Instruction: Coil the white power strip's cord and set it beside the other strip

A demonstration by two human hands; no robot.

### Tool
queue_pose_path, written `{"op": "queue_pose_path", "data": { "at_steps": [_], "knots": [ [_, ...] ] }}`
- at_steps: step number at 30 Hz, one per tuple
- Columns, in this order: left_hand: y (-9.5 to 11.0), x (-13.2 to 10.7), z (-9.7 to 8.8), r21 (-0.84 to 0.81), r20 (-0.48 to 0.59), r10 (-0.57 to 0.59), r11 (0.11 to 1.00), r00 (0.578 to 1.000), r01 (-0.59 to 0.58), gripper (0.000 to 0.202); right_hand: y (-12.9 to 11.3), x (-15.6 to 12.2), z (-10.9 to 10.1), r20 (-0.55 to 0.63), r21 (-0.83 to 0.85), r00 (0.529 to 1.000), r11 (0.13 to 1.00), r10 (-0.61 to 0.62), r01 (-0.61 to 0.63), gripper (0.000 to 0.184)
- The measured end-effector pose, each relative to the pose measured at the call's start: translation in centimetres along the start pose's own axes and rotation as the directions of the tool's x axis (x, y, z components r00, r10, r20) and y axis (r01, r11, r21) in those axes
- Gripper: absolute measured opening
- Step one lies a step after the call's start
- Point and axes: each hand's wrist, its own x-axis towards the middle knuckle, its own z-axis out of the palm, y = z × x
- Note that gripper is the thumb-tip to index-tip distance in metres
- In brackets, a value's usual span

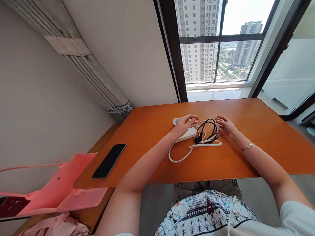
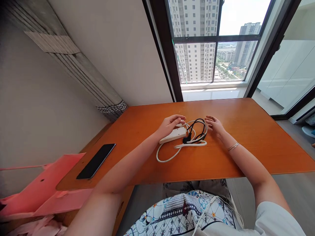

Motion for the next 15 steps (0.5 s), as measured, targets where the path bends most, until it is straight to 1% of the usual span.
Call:
{"op": "queue_pose_path", "data": {
  "at_steps": [2, 5, 7, 9, 11, 12, 14, 15],
  "knots": [
    [-1.3, 0.1, -0.8, 0.140, -0.006, -0.001, 0.990, 1.000, 0.002, 0.046, -0.4, -0.2, -0.6, -0.015, -0.091, 0.999, 0.995, -0.052, 0.050, 0.043],
    [-3.0, 0.0, -1.4, 0.359, 0.048, 0.005, 0.933, 0.999, -0.021, 0.039, -0.6, -0.5, -0.7, 0.049, -0.176, 0.994, 0.979, -0.099, 0.107, 0.041],
    [-3.4, -0.3, -1.4, 0.536, 0.114, -0.032, 0.843, 0.993, -0.035, 0.042, -0.3, -0.7, -0.5, 0.075, -0.226, 0.995, 0.970, -0.070, 0.085, 0.042],
    [-3.4, -0.7, -1.2, 0.707, 0.169, -0.099, 0.705, 0.981, -0.051, 0.052, 0.2, -0.8, -0.1, 0.079, -0.284, 0.997, 0.959, 0.003, 0.019, 0.045],
    [-3.3, -1.0, -0.9, 0.818, 0.191, -0.165, 0.572, 0.968, -0.063, 0.059, 0.8, -0.9, 0.1, 0.102, -0.325, 0.992, 0.945, 0.074, -0.037, 0.045],
    [-3.3, -1.1, -0.8, 0.850, 0.191, -0.187, 0.522, 0.964, -0.067, 0.057, 1.0, -1.0, 0.2, 0.122, -0.336, 0.988, 0.941, 0.096, -0.050, 0.043],
    [-3.3, -1.2, -0.9, 0.883, 0.180, -0.208, 0.466, 0.962, -0.064, 0.051, 1.1, -1.1, 0.3, 0.153, -0.341, 0.983, 0.939, 0.100, -0.042, 0.037],
    [-3.4, -1.2, -1.1, 0.885, 0.167, -0.208, 0.462, 0.964, -0.053, 0.049, 1.1, -1.0, 0.3, 0.157, -0.341, 0.983, 0.939, 0.091, -0.032, 0.035]
  ]
}}
